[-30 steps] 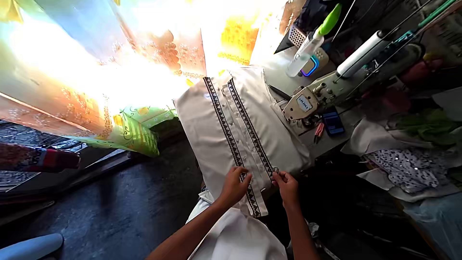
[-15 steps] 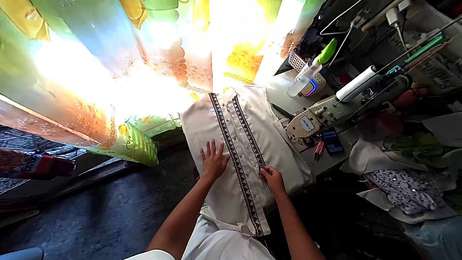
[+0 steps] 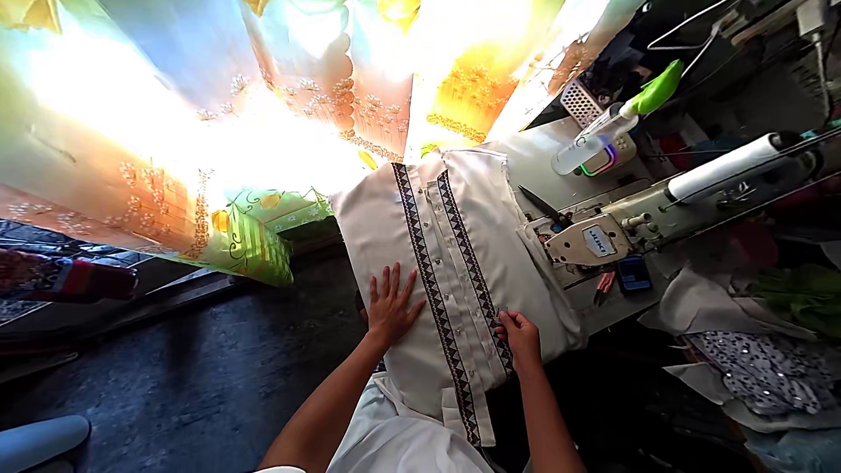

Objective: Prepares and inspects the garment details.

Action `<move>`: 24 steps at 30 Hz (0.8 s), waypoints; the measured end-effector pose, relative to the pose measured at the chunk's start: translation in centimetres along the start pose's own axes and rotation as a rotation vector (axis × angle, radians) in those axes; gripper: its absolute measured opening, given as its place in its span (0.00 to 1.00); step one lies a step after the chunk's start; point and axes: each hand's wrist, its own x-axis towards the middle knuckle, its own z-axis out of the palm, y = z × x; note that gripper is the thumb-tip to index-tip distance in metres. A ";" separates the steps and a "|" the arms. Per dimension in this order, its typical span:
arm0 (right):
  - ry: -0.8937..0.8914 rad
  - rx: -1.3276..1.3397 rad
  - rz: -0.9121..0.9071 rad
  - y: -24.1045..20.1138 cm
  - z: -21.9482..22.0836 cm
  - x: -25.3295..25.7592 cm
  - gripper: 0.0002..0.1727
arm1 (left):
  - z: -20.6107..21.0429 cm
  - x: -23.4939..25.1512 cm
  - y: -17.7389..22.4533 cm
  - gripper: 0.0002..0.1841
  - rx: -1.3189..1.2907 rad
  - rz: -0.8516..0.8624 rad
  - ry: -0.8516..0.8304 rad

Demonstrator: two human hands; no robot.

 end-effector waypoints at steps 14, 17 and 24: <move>0.001 -0.010 -0.033 0.3 0.3 -0.3 0.10 | 1.7 0.7 1.6 0.34 -0.029 0.229 0.019; 0.007 -0.005 -0.040 0.5 0.2 -0.1 0.10 | 1.5 0.8 1.8 0.35 -0.003 0.208 -0.011; 0.003 -0.020 -0.068 0.8 0.2 -0.1 0.10 | 1.5 0.8 1.9 0.38 0.009 0.180 -0.030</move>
